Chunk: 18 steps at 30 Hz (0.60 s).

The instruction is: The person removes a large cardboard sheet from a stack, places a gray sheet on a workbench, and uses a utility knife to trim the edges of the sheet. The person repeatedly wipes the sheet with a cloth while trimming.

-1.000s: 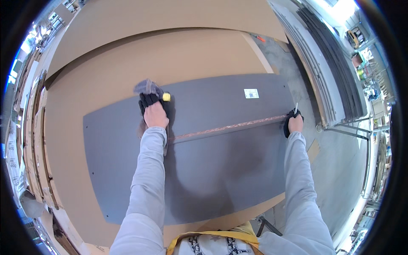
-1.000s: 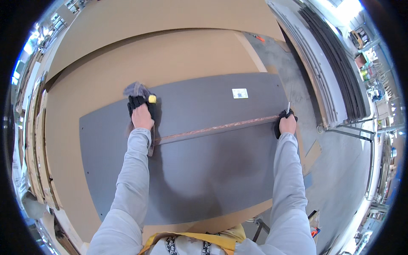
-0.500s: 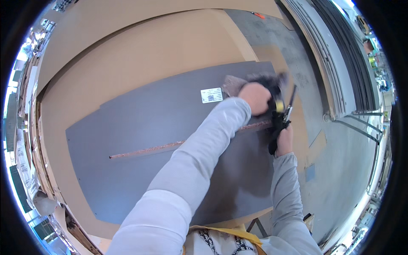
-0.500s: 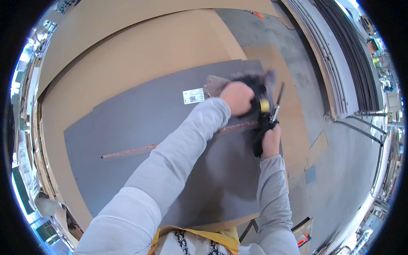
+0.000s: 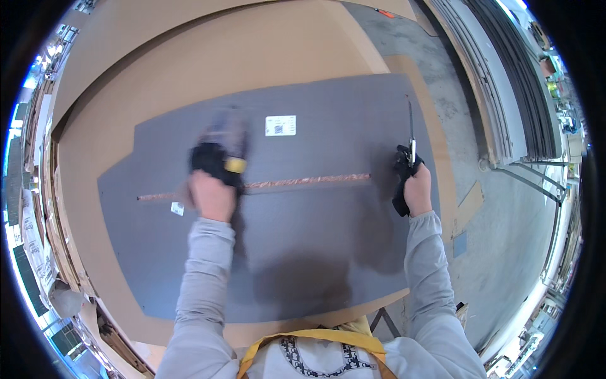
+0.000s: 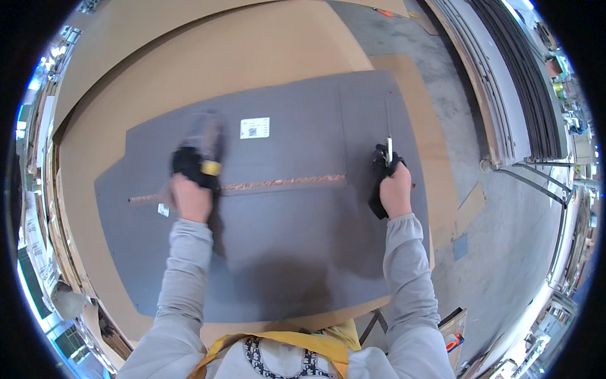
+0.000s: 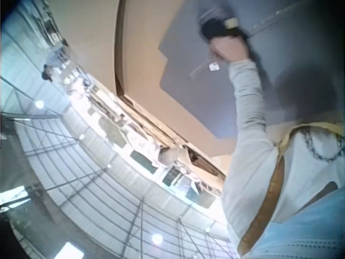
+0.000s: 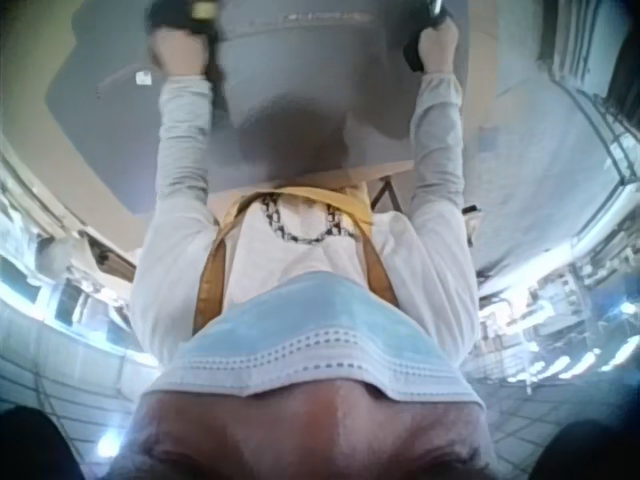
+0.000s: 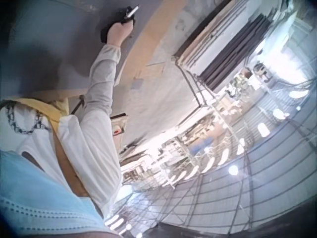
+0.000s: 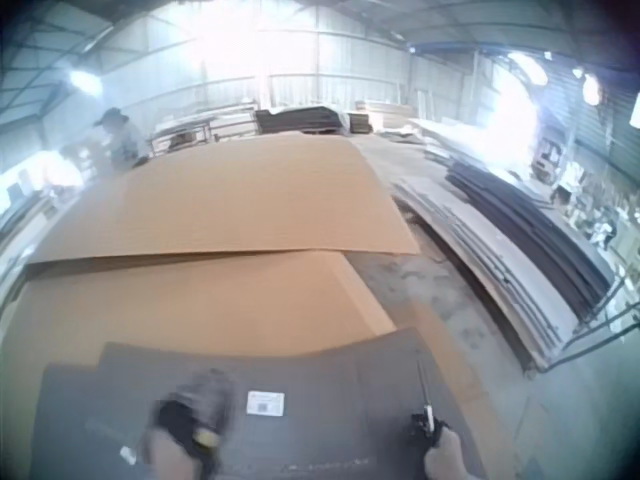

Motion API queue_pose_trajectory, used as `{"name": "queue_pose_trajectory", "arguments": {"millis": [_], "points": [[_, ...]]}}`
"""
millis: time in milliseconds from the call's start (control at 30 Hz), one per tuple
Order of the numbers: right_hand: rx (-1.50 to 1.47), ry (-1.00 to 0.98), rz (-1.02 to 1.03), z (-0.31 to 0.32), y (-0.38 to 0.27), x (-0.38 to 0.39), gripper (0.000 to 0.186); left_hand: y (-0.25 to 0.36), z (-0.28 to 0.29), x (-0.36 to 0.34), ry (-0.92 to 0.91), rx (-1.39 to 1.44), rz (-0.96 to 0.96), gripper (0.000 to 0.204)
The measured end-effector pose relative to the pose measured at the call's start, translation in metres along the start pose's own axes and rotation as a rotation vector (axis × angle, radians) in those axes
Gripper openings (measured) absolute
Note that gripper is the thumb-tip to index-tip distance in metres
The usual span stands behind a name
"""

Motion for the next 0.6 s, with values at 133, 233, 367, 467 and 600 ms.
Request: {"name": "queue_pose_trajectory", "arguments": {"millis": [133, 233, 367, 467, 600], "points": [[0.284, -0.069, 0.019, -0.047, -0.027, 0.024, 0.024, -0.201, 0.0, 0.064, -0.229, -0.356, 0.773, 0.027], [0.566, 0.083, 0.063, -0.065, -0.014, 0.025, 0.022, -0.248, 0.006, 0.06, -0.306, -0.293, 0.692, 0.031], [0.398, 0.081, -0.05, -0.071, -0.007, 0.044, 0.028, -0.257, 0.026, 0.083, -0.22, -0.226, 0.671, 0.03], [0.439, 0.095, -0.072, -0.05, 0.024, 0.091, 0.028, -0.25, 0.056, 0.144, -0.22, -0.062, 0.71, 0.025], [0.443, 0.112, -0.137, -0.03, 0.038, 0.2, 0.022, -0.23, 0.126, 0.276, -0.324, 0.117, 0.829, 0.028]]}}
Point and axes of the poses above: each hand's wrist, its own x-axis away from the middle knuckle, its own z-axis out of the back of the hand, y = z × x, the point moved 3 cm from there along -x, towards the middle knuckle, and after that the axes turned 1 degree about z, right-handed, at the moved point
